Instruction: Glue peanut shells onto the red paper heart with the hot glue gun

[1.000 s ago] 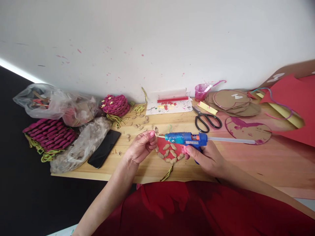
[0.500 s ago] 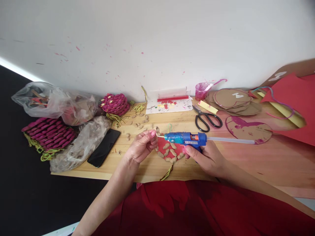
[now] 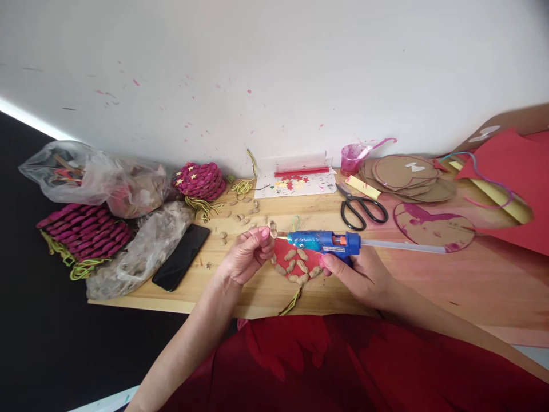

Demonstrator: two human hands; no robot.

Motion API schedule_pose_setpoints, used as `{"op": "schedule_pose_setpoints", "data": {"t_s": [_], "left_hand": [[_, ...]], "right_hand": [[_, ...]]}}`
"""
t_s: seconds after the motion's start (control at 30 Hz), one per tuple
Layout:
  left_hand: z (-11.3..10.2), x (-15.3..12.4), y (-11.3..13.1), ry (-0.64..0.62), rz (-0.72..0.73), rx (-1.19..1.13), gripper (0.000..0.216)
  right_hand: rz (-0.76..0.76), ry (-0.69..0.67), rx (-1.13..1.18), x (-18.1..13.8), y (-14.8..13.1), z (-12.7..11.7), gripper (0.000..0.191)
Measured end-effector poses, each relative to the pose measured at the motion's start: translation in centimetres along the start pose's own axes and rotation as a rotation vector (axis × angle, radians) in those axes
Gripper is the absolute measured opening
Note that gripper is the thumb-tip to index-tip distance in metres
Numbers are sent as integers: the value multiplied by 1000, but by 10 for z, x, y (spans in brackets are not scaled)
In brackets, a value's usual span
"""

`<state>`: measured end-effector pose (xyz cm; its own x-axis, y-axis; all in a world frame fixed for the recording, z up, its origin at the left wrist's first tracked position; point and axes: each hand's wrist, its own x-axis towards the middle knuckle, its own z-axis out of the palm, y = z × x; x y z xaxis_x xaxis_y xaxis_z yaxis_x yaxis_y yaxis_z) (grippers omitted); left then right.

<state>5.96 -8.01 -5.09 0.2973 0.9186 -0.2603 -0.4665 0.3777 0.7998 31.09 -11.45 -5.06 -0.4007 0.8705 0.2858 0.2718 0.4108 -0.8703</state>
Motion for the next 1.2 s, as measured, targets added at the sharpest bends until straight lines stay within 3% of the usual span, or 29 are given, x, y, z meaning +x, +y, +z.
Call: {"op": "schedule_pose_setpoints", "data": {"t_s": [0.9,1.03,1.2], "left_hand": [[1,0,4,26,39,39,49],[0,0,9,155,88,271,39],[8,1,6,243,142,837,21]], "right_hand": [[84,37,-17,2,1,0,37],[150,169,29,7,7,0,40],[268,266,187,12,18,1,44]]}}
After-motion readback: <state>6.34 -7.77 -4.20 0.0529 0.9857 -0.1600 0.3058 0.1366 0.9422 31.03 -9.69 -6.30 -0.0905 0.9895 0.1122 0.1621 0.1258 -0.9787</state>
